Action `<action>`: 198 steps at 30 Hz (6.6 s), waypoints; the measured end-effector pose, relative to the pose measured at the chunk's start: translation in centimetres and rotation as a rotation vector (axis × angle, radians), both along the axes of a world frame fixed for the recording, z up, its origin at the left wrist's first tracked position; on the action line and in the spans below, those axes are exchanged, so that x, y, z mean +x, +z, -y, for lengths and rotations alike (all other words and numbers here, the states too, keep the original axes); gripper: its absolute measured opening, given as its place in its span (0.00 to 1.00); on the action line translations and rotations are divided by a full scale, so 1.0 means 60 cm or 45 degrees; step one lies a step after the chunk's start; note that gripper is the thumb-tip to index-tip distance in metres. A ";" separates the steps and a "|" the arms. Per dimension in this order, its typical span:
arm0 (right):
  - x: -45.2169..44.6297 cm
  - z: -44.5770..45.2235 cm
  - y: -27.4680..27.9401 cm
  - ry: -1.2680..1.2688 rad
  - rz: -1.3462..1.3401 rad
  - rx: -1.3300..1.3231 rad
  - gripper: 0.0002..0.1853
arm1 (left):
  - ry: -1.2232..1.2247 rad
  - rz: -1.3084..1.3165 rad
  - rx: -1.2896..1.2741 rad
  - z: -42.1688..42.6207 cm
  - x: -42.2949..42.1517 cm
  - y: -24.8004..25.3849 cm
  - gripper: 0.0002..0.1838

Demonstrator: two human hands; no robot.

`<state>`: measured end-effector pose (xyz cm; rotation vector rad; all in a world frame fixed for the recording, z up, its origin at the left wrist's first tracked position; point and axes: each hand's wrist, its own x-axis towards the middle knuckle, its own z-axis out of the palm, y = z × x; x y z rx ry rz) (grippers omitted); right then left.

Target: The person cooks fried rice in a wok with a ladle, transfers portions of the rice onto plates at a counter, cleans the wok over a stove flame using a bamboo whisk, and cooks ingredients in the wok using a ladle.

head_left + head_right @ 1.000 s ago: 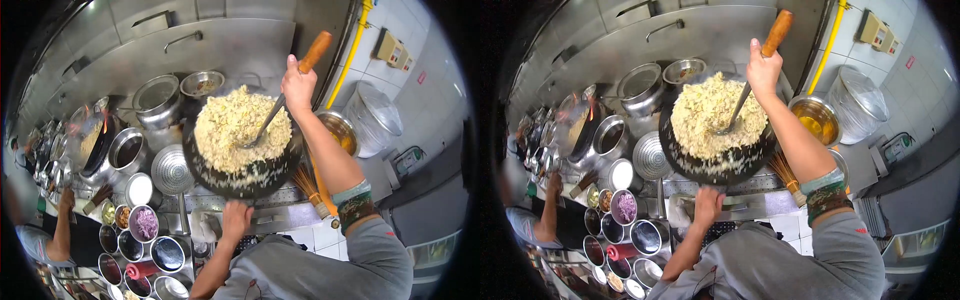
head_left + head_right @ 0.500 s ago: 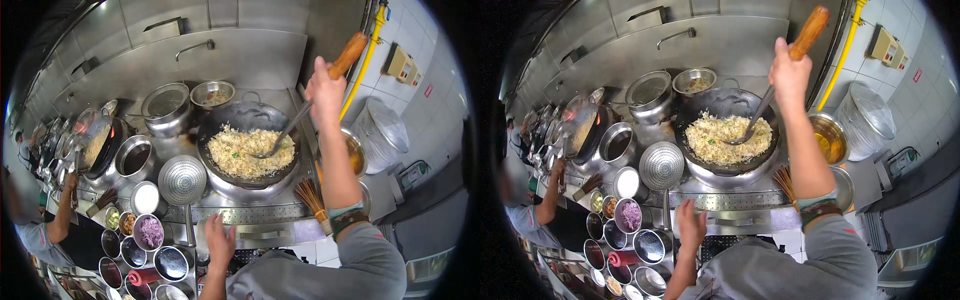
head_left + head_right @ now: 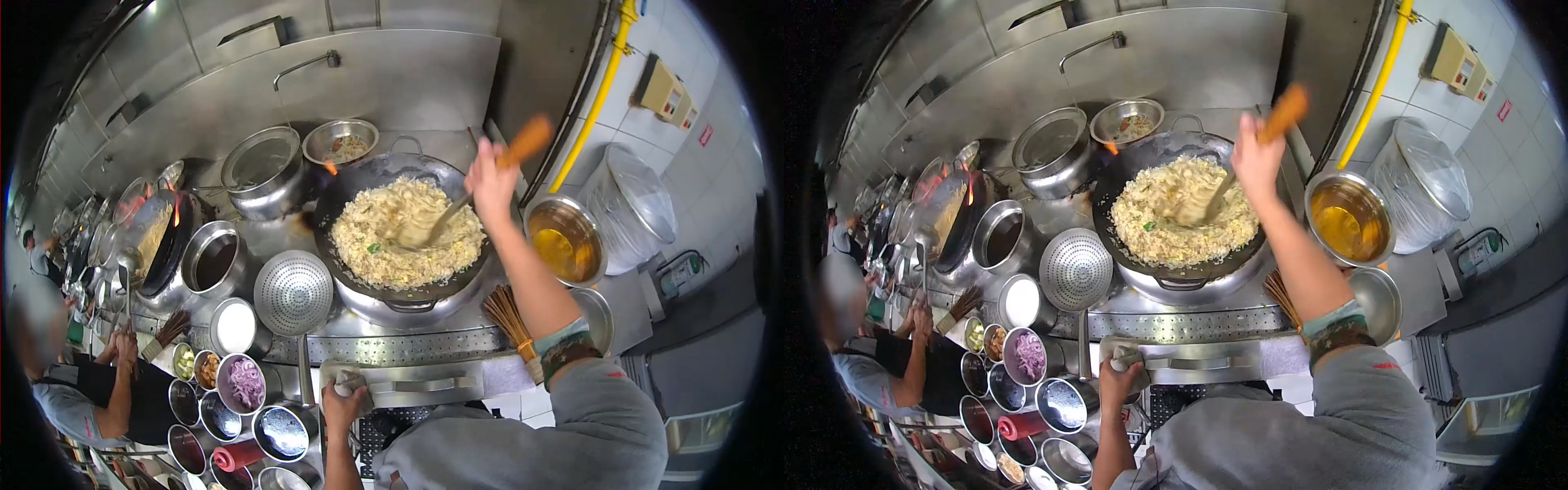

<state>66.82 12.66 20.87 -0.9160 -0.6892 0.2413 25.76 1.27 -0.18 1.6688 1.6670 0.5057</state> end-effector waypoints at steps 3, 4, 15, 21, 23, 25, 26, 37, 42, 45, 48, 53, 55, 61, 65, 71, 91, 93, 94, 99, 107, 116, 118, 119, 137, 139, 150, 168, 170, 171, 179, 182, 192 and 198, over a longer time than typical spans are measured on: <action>-0.024 0.077 -0.082 0.159 0.189 0.020 0.18 | -0.006 0.076 -0.043 -0.005 -0.028 -0.030 0.40; -0.038 0.109 -0.081 0.130 0.226 -0.096 0.17 | 0.057 0.238 -0.262 -0.002 -0.037 -0.035 0.38; -0.075 0.270 -0.145 1.626 -1.534 -0.514 0.14 | 0.307 1.758 -1.041 -0.071 0.141 0.040 0.30; -0.061 0.293 0.026 0.816 0.479 -1.710 0.12 | 0.007 1.470 -1.175 -0.139 0.245 0.107 0.36; -0.078 0.327 0.044 0.566 0.872 -1.797 0.22 | 0.071 1.349 -1.254 -0.151 0.270 0.110 0.33; -0.078 0.350 -0.046 0.279 1.343 -1.917 0.28 | 0.037 1.350 -1.172 -0.157 0.282 0.094 0.27; -0.067 0.346 -0.110 0.058 1.667 -1.989 0.30 | -0.003 1.369 -1.202 -0.163 0.285 0.087 0.26; 0.050 0.446 0.032 0.434 1.302 -1.547 0.26 | 0.104 1.316 -0.972 -0.117 0.282 0.108 0.17; 0.077 0.490 0.083 0.919 1.074 -1.737 0.28 | -0.001 1.366 -1.118 -0.014 0.242 0.241 0.16; 0.065 0.447 -0.016 0.681 1.252 -1.634 0.29 | 0.122 1.265 -0.981 -0.045 0.289 0.204 0.17; -0.002 0.419 -0.035 0.405 1.339 -1.758 0.30 | -0.136 1.426 -0.774 -0.026 0.248 0.071 0.17; -0.069 0.463 -0.019 0.266 1.167 -1.329 0.29 | 0.173 1.464 -0.981 0.023 0.216 0.192 0.14; -0.095 0.466 0.084 0.696 0.232 -1.474 0.27 | 0.126 1.394 -1.012 -0.040 0.256 0.234 0.08; -0.069 0.389 0.053 0.945 -0.553 -1.039 0.26 | 0.117 1.480 -1.002 -0.118 0.312 0.096 0.10; -0.042 0.299 -0.113 1.048 -0.789 -1.228 0.26 | 0.113 1.565 -1.046 -0.103 0.298 0.129 0.13; 0.023 0.314 -0.046 0.312 1.412 -1.714 0.28 | 0.128 1.485 -1.146 -0.137 0.315 0.079 0.14; -0.083 0.489 0.042 0.583 0.838 -1.314 0.29 | 0.102 1.393 -0.939 0.012 0.208 0.211 0.11; -0.093 0.485 0.104 0.835 -0.010 -1.402 0.28 | 0.219 1.384 -0.983 -0.047 0.251 0.213 0.09; -0.096 0.473 0.113 0.832 0.023 -1.401 0.28 | 0.225 1.326 -0.992 -0.062 0.266 0.212 0.09; -0.071 0.402 0.051 0.964 -0.687 -1.027 0.24 | 0.168 1.482 -0.902 -0.098 0.315 0.132 0.08; 0.002 0.306 -0.080 0.594 0.793 -1.681 0.26 | 0.177 1.513 -0.936 -0.109 0.322 0.106 0.11; 0.072 0.516 0.066 0.900 0.916 -1.944 0.31 | 0.187 1.336 -1.140 -0.020 0.259 0.232 0.15; 0.063 0.476 -0.002 0.723 1.196 -1.653 0.31 | 0.189 1.383 -0.984 -0.023 0.293 0.209 0.15; 0.041 0.456 -0.026 0.628 1.134 -1.805 0.31 | 0.181 1.378 -0.984 -0.026 0.287 0.151 0.15; -0.076 0.353 -0.036 1.099 -0.704 -1.067 0.24 | 0.154 1.526 -0.818 -0.117 0.335 0.079 0.13; -0.059 0.294 -0.134 1.077 -0.561 -1.330 0.22 | 0.119 1.508 -0.830 -0.108 0.328 0.093 0.13; -0.076 0.239 -0.079 1.222 -0.245 -1.511 0.20 | 0.107 1.567 -0.805 -0.106 0.331 0.112 0.12; -0.044 0.410 -0.033 0.541 1.118 -1.954 0.32 | -0.179 1.469 -0.810 -0.033 0.281 0.103 0.17; -0.063 0.424 -0.071 0.209 1.293 -1.705 0.34 | -0.146 1.481 -0.741 0.026 0.216 0.054 0.17; -0.062 0.441 -0.071 0.282 1.224 -1.442 0.32 | -0.035 1.459 -0.823 0.043 0.192 0.066 0.17; -0.097 0.449 0.129 0.816 -0.266 -1.232 0.26 | 0.203 1.511 -0.917 -0.090 0.308 0.151 0.11; -0.066 0.400 0.045 0.998 -0.676 -1.040 0.25 | 0.169 1.549 -0.732 -0.110 0.324 0.056 0.11; 0.015 0.355 -0.049 0.407 1.162 -1.511 0.27 | 0.157 1.522 -1.045 -0.110 0.294 0.139 0.17; 0.078 0.443 0.058 0.637 1.253 -1.922 0.30 | 0.174 1.302 -1.016 -0.099 0.300 0.120 0.14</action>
